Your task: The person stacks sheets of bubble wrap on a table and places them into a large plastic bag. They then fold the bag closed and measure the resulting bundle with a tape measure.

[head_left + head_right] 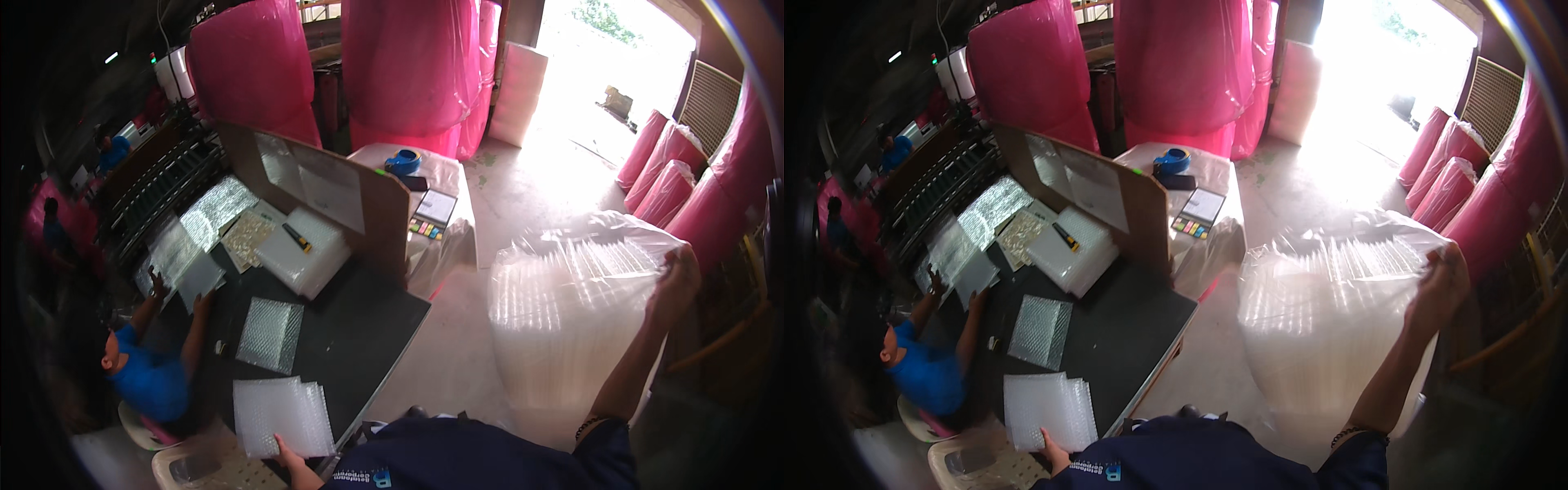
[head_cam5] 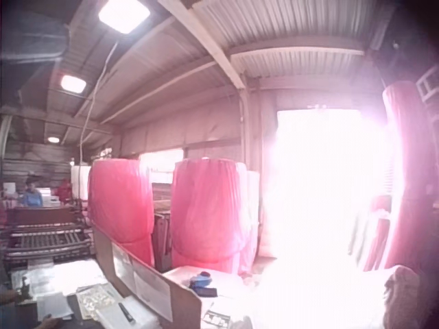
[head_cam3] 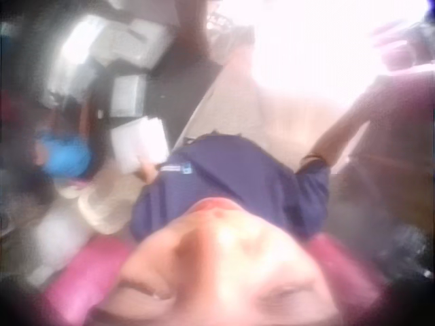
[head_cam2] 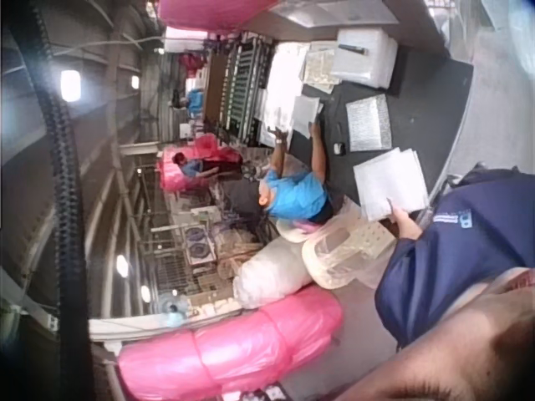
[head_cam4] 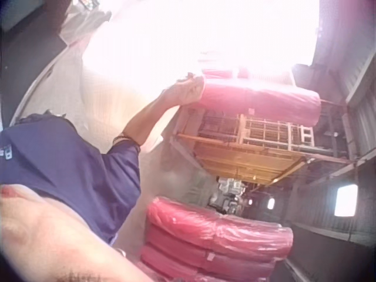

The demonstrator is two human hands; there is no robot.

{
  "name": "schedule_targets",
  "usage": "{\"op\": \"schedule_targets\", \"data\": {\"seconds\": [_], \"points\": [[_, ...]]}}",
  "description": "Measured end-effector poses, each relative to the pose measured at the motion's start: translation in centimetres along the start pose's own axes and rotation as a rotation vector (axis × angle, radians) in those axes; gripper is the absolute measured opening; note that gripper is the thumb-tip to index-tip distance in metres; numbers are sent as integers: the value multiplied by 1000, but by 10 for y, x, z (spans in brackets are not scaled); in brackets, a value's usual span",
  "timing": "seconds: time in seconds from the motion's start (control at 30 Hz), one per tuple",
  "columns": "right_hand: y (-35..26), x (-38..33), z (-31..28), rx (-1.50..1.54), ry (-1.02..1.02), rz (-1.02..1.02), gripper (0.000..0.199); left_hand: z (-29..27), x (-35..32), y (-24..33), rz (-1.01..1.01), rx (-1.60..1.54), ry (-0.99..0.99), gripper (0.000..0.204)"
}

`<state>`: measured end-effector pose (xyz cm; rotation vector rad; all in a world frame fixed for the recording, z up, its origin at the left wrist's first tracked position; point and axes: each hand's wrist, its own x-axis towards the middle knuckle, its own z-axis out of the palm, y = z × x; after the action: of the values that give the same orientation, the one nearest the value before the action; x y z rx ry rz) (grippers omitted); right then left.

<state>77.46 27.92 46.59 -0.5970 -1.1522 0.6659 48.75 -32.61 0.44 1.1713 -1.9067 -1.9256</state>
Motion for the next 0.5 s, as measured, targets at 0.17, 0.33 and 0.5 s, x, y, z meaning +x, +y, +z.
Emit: {"op": "schedule_targets", "data": {"seconds": [0.17,0.33,0.5], "points": [[60,100,26,-392,-12,-173,23,26,-45,5,1,54,-7,102],[89,211,49,-772,184,-691,33,34,-75,24,3,19,1,108],[33,315,-6,-1803,650,-1072,21,63,-71,12,-25,71,44,101]]}}
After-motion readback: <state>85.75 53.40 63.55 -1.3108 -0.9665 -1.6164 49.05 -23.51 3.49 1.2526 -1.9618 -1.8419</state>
